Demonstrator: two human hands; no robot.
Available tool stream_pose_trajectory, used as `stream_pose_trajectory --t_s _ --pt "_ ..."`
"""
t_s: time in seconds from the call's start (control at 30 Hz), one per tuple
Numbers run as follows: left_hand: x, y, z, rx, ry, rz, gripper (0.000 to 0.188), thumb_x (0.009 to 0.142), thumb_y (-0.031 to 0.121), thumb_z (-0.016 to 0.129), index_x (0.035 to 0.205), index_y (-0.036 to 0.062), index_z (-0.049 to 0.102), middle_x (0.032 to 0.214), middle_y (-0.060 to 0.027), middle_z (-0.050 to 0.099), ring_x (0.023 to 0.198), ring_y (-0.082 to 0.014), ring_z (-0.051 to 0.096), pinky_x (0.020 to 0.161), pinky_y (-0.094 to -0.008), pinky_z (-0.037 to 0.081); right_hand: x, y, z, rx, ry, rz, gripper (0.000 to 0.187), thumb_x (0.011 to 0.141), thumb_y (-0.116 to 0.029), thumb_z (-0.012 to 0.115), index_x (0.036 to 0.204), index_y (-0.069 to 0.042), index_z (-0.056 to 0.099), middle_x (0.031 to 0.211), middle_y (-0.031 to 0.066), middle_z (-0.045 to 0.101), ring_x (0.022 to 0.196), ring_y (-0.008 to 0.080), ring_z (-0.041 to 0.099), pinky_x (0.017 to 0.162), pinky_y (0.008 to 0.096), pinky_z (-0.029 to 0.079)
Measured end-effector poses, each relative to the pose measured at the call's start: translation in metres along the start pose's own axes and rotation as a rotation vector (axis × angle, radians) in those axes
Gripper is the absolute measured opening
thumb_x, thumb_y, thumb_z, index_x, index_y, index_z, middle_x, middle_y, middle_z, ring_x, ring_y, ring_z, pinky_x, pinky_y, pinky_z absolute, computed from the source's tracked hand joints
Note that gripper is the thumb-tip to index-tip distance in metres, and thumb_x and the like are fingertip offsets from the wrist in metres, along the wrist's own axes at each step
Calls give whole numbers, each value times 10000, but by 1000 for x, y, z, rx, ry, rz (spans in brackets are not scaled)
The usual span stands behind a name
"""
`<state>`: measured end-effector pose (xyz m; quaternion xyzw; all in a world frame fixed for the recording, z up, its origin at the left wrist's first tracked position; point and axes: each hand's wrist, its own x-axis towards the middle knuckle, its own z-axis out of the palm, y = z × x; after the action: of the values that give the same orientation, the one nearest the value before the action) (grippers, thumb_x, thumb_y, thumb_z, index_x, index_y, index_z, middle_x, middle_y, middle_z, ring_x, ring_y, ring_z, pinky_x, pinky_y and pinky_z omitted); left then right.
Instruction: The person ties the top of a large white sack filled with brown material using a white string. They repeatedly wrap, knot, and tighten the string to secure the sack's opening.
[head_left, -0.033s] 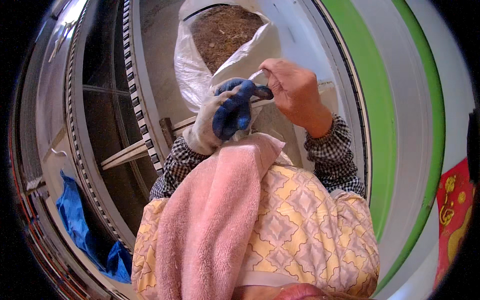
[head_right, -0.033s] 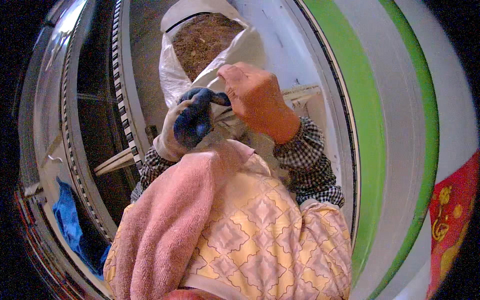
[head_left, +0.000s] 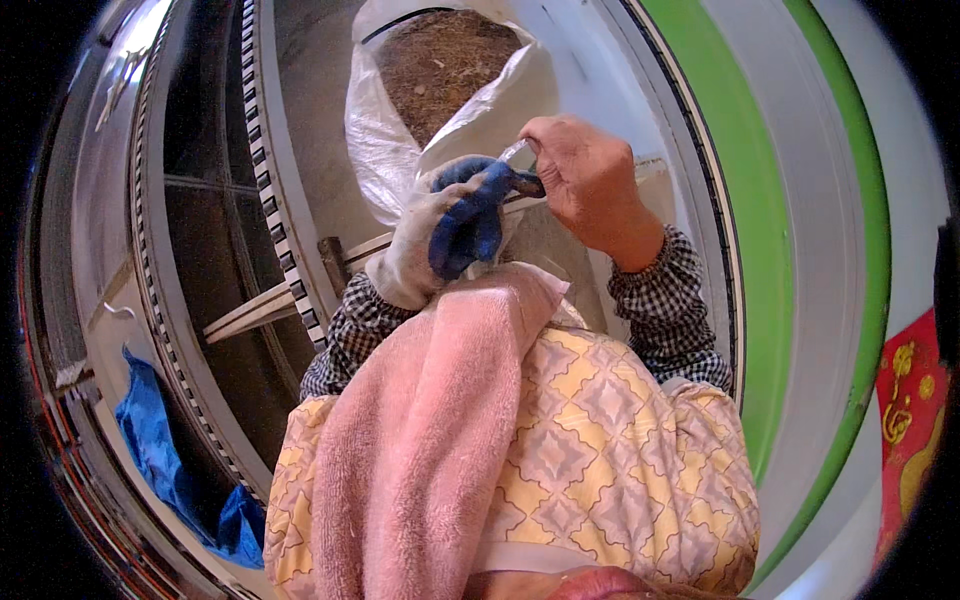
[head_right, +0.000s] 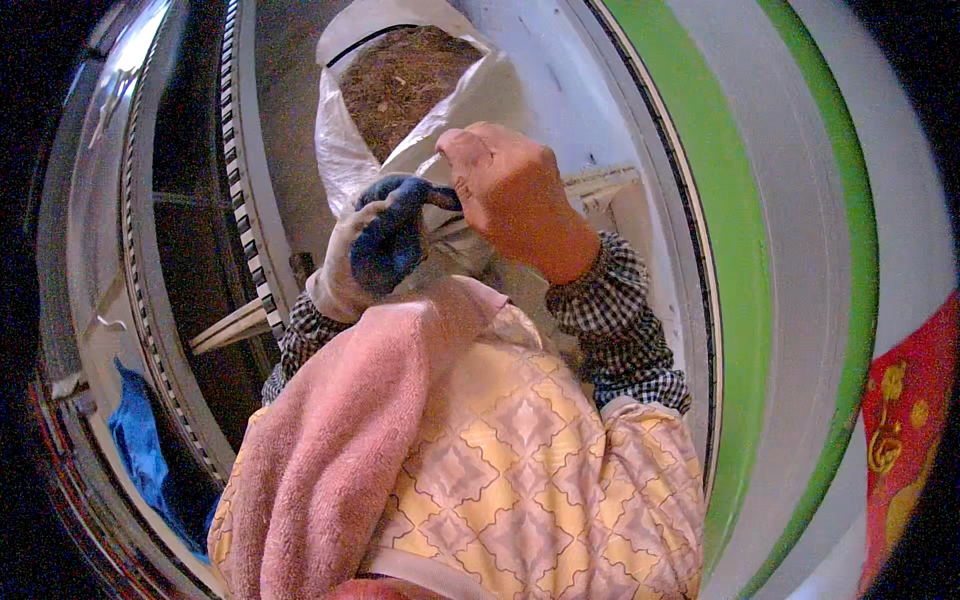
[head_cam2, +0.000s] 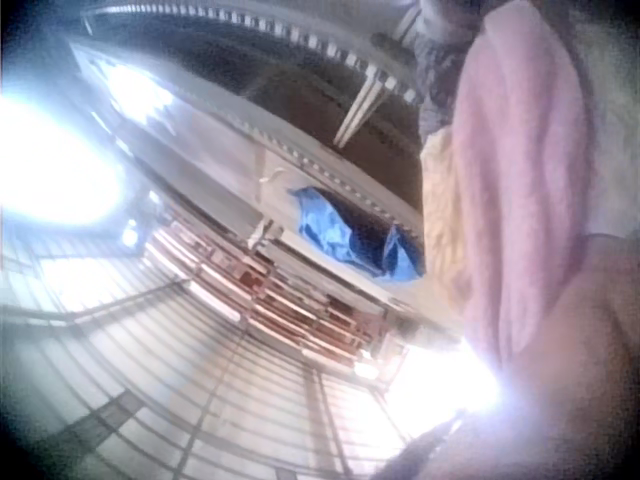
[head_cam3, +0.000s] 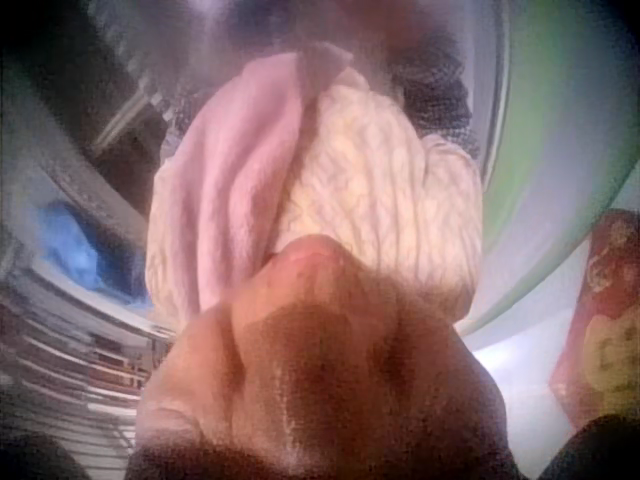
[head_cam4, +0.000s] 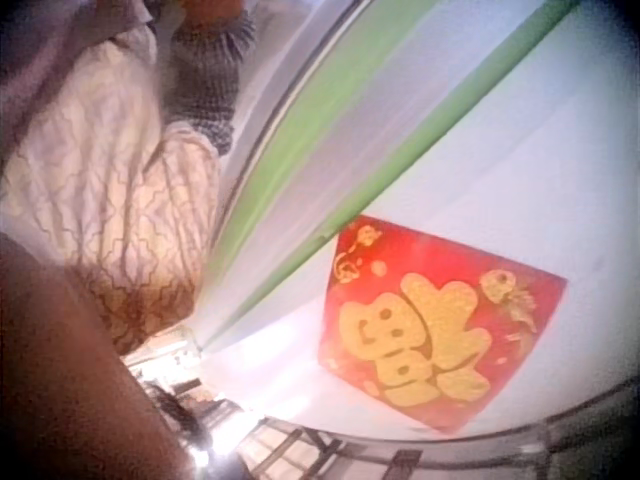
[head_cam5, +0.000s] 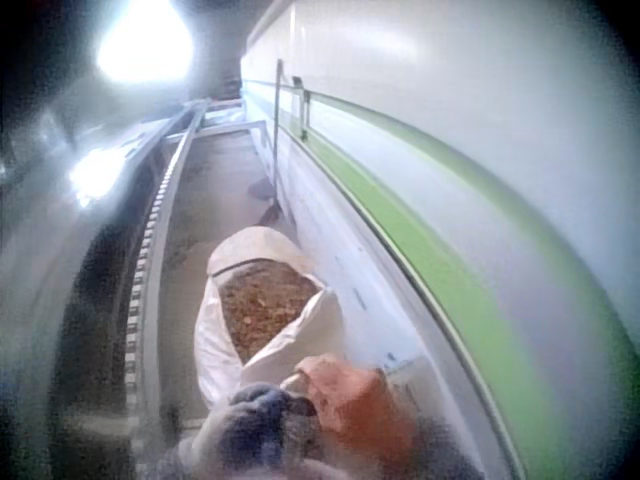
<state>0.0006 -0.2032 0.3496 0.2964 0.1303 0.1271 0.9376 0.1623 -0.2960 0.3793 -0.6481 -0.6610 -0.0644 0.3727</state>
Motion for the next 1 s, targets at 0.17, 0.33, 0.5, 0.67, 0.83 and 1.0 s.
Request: stream_pose_trajectory --t_s 0.17,0.33,0.5,0.67,0.83,1.0 --pt "-2 -9 10 425 24 47 320 833 209 592 1046 -29 569 892 -68 621 656 -78 550 546 -191 453 -30 -1 -2 -260 72 23 97 809 -48 537 900 -27 563 746 149 561 674 318 566 590 385 458" --pt "-4 -21 3 709 25 105 275 844 144 536 1038 -48 570 838 -23 584 684 -59 526 602 -186 442 -56 9 12 -2 138 203 93 852 -75 531 908 -26 588 743 118 573 657 232 567 595 317 458" --pt "-5 -34 -4 549 -12 21 304 837 188 564 1040 -38 577 859 -25 592 696 -65 530 608 -189 446 -80 13 5 308 231 563 141 866 -133 530 923 -39 620 832 98 629 718 178 605 632 278 468" --pt "1 -41 -8 477 -19 8 311 835 207 583 1040 -27 583 865 -25 595 696 -67 534 605 -188 446 -88 0 8 812 379 752 156 879 -153 542 954 -36 611 805 40 603 708 65 556 620 215 447" --pt "1 -41 -10 466 -12 -96 282 843 211 592 1007 -18 593 873 -18 603 709 -62 536 611 -190 448 -86 -4 20 762 232 688 174 869 -166 553 954 -22 604 807 47 610 693 117 561 616 246 451" --pt "-8 -44 -30 617 30 -312 235 852 194 583 983 0 604 851 -11 606 719 -63 535 635 -195 450 -100 -4 33 657 -136 656 116 839 -128 583 835 -12 589 705 28 593 640 116 532 573 256 428"
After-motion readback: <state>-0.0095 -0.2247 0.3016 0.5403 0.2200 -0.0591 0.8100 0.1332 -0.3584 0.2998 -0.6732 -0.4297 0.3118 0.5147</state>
